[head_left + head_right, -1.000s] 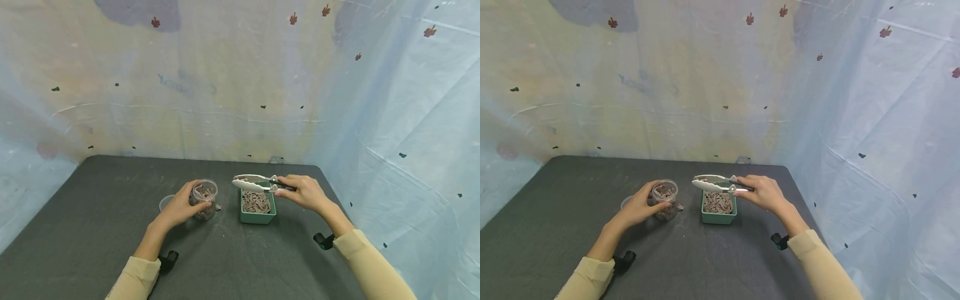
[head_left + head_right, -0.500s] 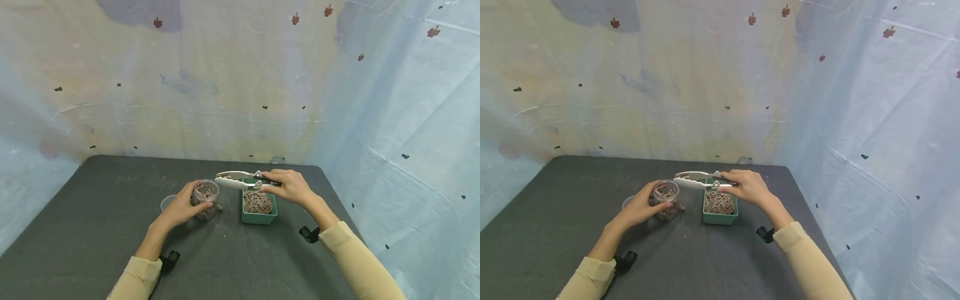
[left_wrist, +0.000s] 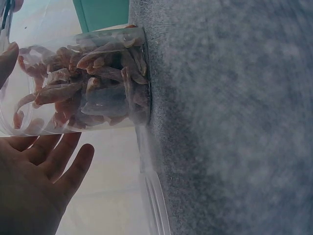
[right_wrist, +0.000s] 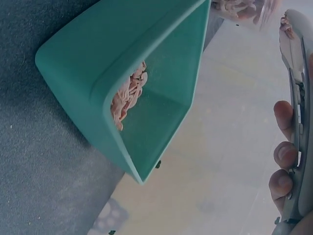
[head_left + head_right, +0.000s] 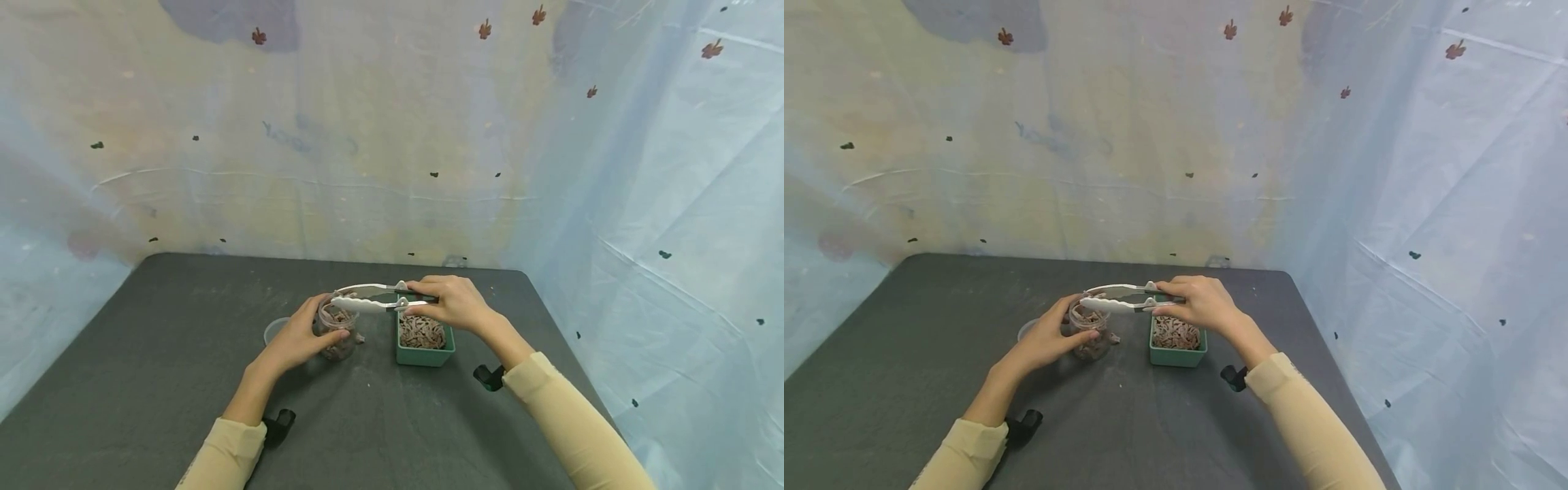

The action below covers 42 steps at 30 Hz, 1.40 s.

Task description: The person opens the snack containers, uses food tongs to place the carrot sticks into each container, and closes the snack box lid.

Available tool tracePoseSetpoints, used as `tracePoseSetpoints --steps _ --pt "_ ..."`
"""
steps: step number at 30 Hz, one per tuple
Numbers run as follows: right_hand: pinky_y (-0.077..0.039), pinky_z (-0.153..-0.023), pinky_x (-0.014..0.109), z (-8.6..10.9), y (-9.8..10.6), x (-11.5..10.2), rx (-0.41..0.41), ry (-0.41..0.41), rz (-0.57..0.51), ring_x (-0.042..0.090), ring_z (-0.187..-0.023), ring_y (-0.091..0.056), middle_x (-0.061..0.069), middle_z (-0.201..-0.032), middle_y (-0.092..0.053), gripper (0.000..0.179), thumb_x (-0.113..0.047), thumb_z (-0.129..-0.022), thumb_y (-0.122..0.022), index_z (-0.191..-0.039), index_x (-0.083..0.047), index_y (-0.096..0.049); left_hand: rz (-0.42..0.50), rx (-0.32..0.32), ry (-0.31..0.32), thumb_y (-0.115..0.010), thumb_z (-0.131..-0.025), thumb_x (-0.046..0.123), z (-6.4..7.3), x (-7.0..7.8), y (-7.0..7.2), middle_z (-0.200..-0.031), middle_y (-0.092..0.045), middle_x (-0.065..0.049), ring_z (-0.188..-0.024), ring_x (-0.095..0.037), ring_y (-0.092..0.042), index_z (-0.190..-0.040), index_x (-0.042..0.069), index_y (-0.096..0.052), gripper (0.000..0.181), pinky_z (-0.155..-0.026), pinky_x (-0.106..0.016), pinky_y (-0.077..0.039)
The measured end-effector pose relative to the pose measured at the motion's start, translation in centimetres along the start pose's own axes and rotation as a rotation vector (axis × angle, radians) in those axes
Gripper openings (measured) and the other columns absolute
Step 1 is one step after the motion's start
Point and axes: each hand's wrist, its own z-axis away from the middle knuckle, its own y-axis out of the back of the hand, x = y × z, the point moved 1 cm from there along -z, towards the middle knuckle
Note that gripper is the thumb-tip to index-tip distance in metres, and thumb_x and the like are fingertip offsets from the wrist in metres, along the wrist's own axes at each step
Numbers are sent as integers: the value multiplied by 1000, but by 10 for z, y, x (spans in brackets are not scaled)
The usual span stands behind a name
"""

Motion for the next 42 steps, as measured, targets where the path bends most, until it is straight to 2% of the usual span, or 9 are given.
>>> tracePoseSetpoints --steps 7,13,25,29,34,42 --pt "-35 -51 22 -6 -9 -1 -31 14 20 5 -62 -52 2 -115 -75 56 -40 -91 -80 -138 -13 -70 -11 -1 18 -72 -89 66 0 1 1 -166 -28 -22 -148 -48 -34 -164 9 -26 105 -110 -70 -38" --pt "-39 -54 22 -8 -12 -3 -49 12 16 6 -66 -55 1 -115 -74 59 -44 -92 -78 -141 -13 -68 -20 -4 34 -72 -90 67 0 0 1 -167 -27 -23 -148 -49 -34 -165 8 -23 107 -110 -70 -38" --pt "-39 -55 24 -1 -10 -2 0 1 16 7 -65 -53 3 -110 -74 60 -41 -90 -80 -141 -12 -68 -23 5 20 -72 -90 65 0 -1 0 -166 -29 -22 -147 -48 -38 -164 10 -26 103 -109 -70 -40" --pt "-38 -55 25 7 -7 0 28 -38 -19 8 -64 -49 5 -107 -73 60 -39 -90 -81 -141 -9 -67 -12 6 9 -73 -90 64 0 -1 0 -165 -30 -20 -147 -46 -38 -163 12 -29 100 -109 -69 -40" --pt "-38 -56 26 22 -4 5 69 -130 -81 6 -64 -45 6 -110 -71 66 -36 -90 -82 -146 -6 -61 -4 13 1 -75 -90 62 0 0 -1 -164 -33 -19 -146 -45 -40 -163 13 -29 99 -109 -67 -41" --pt "-38 -58 28 49 -5 23 225 -255 -177 8 -67 -45 12 -124 -70 73 -32 -89 -83 -150 -2 -55 -5 13 2 -74 -89 64 0 -1 -2 -164 -32 -20 -145 -46 -40 -163 12 -29 101 -108 -68 -42"
